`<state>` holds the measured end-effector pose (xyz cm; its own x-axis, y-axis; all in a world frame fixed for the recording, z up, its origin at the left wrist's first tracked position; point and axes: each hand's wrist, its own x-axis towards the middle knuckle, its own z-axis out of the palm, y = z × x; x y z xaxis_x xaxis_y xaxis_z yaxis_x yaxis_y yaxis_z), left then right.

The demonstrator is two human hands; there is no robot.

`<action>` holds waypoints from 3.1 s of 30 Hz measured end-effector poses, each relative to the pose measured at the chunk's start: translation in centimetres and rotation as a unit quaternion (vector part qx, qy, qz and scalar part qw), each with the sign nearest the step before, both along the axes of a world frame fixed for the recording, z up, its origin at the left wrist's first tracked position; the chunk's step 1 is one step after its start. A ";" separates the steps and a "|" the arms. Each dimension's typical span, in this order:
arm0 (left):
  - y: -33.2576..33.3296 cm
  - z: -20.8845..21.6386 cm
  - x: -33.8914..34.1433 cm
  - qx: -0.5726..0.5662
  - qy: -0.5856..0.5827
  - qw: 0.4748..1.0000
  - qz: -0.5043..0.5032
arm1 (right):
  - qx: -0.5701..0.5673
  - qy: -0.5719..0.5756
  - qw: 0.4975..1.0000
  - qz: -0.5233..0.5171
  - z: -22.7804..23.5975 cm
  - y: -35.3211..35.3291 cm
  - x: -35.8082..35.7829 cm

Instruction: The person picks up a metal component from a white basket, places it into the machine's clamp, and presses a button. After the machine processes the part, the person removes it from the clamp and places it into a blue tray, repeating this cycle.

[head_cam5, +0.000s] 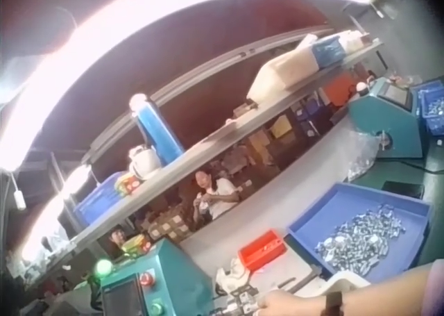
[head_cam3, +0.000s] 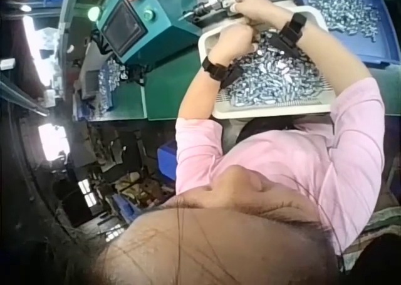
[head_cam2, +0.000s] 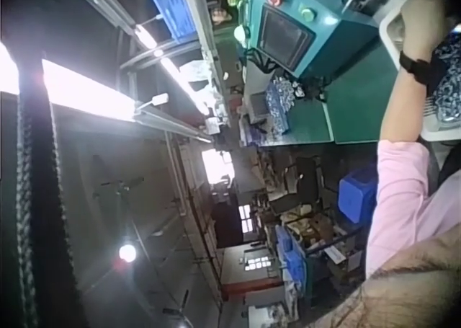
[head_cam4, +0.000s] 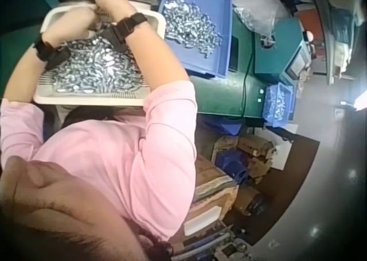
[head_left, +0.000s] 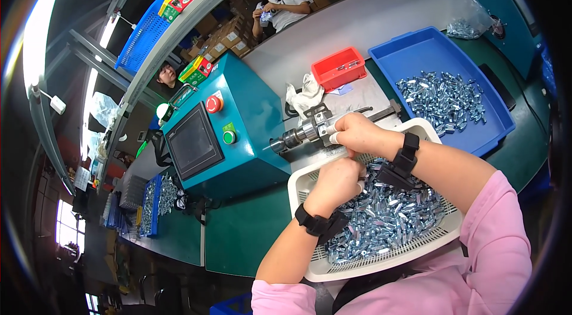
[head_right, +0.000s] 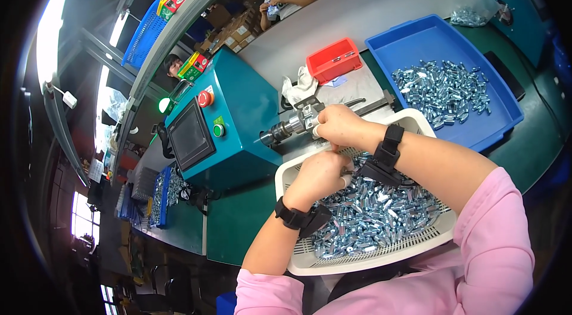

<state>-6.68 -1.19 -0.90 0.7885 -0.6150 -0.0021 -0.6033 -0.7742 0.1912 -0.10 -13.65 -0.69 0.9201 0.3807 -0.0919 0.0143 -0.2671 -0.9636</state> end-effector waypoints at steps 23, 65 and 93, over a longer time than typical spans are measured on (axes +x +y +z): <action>0.0 -1.7 1.0 -0.183 0.078 0.979 -0.048 | -0.296 -0.113 0.948 -0.027 2.1 1.4 2.6; 2.4 1.5 8.2 -0.086 -0.197 0.963 0.161 | -0.114 -0.228 0.943 -0.212 -0.5 -2.4 3.9; -0.1 -1.2 -0.8 0.053 0.080 0.995 0.002 | 0.031 -0.070 0.995 -0.057 0.1 0.8 -0.7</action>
